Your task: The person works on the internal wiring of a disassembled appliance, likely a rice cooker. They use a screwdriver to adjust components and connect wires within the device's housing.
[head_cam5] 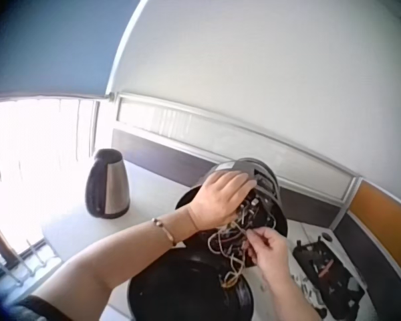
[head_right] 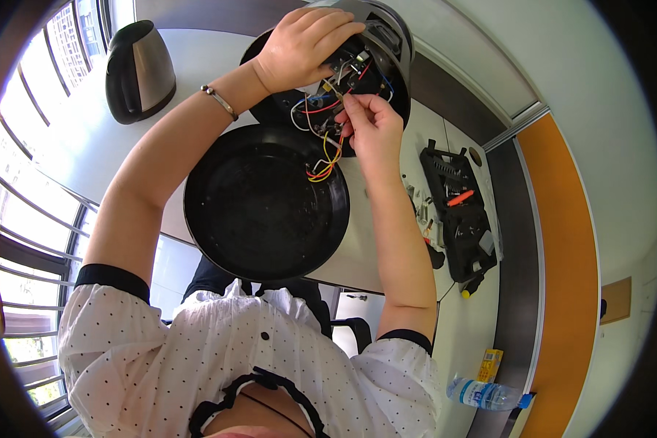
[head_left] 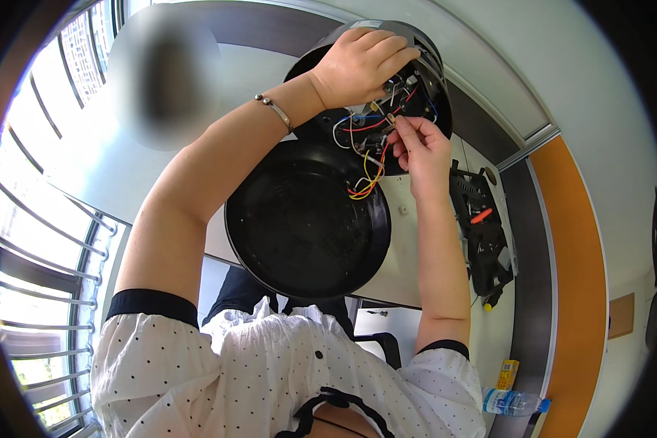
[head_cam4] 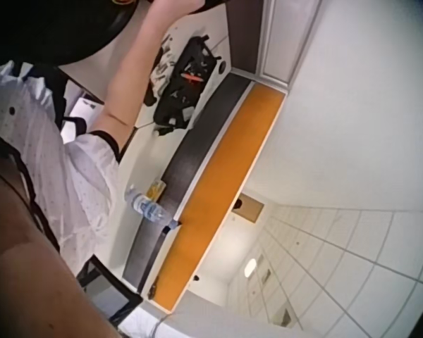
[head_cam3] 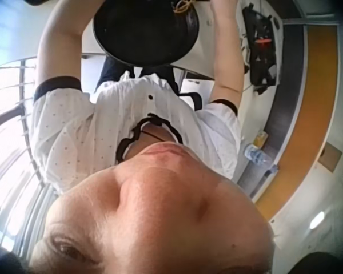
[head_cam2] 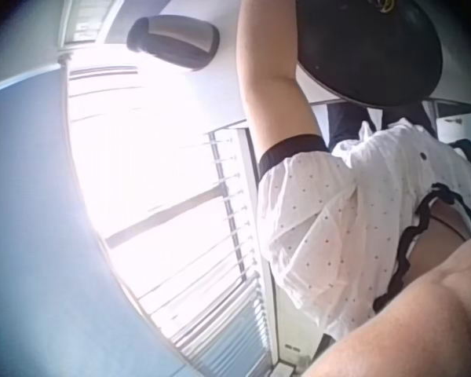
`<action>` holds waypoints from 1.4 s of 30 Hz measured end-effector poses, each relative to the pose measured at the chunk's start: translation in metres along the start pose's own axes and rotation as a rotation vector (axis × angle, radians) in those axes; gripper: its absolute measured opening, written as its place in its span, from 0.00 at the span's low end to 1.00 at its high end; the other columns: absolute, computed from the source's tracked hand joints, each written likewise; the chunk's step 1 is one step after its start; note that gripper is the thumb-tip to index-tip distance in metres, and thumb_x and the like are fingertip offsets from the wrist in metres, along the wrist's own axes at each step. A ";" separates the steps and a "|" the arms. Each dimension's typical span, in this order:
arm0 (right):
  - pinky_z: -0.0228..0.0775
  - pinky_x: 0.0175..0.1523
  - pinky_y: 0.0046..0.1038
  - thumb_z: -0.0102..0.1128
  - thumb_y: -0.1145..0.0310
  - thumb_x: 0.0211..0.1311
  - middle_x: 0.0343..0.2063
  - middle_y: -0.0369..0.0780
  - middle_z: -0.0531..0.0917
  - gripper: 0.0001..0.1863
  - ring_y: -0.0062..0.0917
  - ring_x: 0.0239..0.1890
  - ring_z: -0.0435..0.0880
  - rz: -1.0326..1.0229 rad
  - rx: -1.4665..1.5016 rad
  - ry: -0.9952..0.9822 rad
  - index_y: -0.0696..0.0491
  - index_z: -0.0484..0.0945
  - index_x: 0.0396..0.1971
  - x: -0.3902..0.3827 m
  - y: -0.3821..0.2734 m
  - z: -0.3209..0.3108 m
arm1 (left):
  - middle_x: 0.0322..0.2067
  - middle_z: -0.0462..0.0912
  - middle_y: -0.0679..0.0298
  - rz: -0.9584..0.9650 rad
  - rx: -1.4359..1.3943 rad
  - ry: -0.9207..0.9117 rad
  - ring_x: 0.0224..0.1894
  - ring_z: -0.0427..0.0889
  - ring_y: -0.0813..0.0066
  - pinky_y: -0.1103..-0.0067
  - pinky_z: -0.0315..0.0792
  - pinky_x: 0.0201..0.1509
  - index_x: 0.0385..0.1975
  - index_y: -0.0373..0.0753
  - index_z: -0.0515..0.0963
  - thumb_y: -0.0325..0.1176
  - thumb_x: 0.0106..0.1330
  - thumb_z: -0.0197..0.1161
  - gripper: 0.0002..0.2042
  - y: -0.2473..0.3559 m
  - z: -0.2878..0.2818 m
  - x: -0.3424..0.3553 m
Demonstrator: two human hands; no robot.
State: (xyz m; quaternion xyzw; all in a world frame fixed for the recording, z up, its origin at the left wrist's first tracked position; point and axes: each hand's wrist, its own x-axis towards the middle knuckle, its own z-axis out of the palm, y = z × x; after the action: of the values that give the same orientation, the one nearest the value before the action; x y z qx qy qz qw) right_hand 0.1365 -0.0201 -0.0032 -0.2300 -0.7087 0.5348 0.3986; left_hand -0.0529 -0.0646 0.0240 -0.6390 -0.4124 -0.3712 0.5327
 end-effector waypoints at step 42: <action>0.73 0.34 0.26 0.64 0.72 0.41 0.28 0.34 0.77 0.11 0.28 0.36 0.76 -0.888 -1.212 -0.381 0.53 0.80 0.29 -0.057 0.032 -0.010 | 0.50 0.71 0.55 0.043 -0.038 -0.071 0.53 0.72 0.57 0.65 0.67 0.56 0.56 0.35 0.67 0.36 0.38 0.69 0.38 0.000 -0.003 -0.001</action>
State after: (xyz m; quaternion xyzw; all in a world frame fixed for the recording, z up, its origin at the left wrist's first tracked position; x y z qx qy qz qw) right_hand 0.1741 -0.0471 -0.0501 -0.0065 -0.9596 -0.1259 0.2515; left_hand -0.0529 -0.0674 0.0235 -0.6706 -0.4099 -0.3445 0.5133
